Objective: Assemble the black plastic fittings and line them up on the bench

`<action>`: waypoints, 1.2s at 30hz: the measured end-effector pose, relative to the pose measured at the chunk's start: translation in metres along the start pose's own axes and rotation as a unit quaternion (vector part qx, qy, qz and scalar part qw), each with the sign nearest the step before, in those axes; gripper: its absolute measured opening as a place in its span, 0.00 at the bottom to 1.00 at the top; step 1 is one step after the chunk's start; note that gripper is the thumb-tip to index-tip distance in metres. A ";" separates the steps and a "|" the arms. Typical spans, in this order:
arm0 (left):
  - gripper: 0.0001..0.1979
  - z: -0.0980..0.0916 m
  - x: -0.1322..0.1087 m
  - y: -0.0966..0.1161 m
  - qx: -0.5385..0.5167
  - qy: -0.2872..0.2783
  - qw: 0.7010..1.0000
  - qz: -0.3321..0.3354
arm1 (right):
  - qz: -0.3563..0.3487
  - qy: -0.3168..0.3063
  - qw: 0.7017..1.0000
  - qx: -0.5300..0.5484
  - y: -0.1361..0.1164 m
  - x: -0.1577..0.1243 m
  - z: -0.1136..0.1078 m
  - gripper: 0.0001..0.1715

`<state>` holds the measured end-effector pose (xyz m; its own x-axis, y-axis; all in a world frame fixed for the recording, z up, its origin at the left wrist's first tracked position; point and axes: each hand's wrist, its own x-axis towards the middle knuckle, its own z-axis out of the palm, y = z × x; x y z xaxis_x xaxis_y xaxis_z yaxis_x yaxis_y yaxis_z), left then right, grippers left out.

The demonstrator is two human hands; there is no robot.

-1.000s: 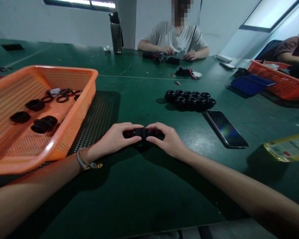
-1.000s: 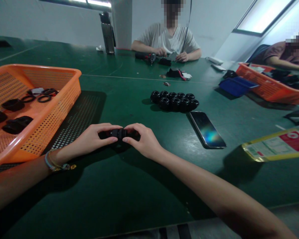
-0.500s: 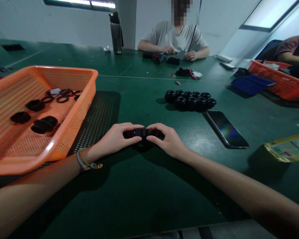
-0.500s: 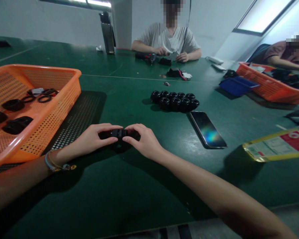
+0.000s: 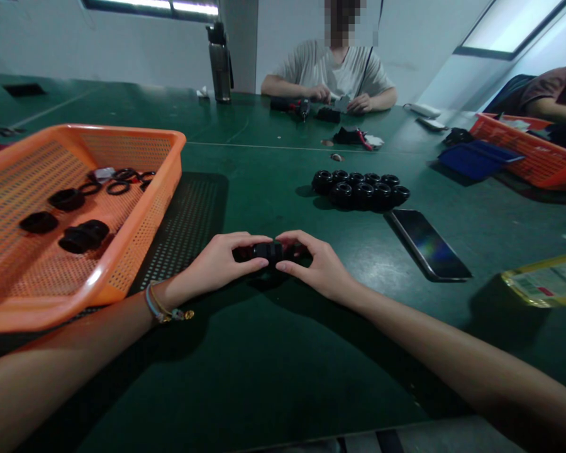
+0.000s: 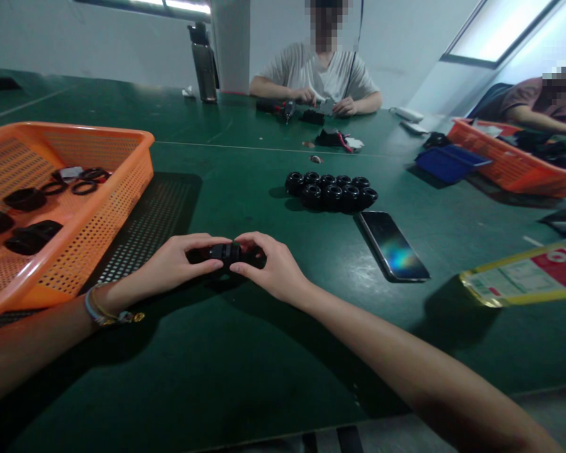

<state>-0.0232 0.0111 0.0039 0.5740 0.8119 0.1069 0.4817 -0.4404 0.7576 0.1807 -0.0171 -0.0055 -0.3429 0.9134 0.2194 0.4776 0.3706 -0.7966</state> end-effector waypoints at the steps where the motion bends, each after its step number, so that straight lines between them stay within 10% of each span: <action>1: 0.20 0.000 0.000 0.001 0.001 -0.001 1.000 -0.001 | -0.004 0.000 1.000 0.004 0.000 0.000 0.000 0.16; 36: 0.20 -0.001 0.001 0.001 0.008 -0.004 1.000 0.002 | 0.027 -0.013 0.999 -0.012 -0.001 0.002 0.000 0.10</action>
<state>-0.0234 0.0117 0.0054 0.5808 0.8074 0.1041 0.4899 -0.4487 0.7475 0.1796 -0.0161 -0.0039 -0.3368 0.9277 0.1611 0.5148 0.3247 -0.7934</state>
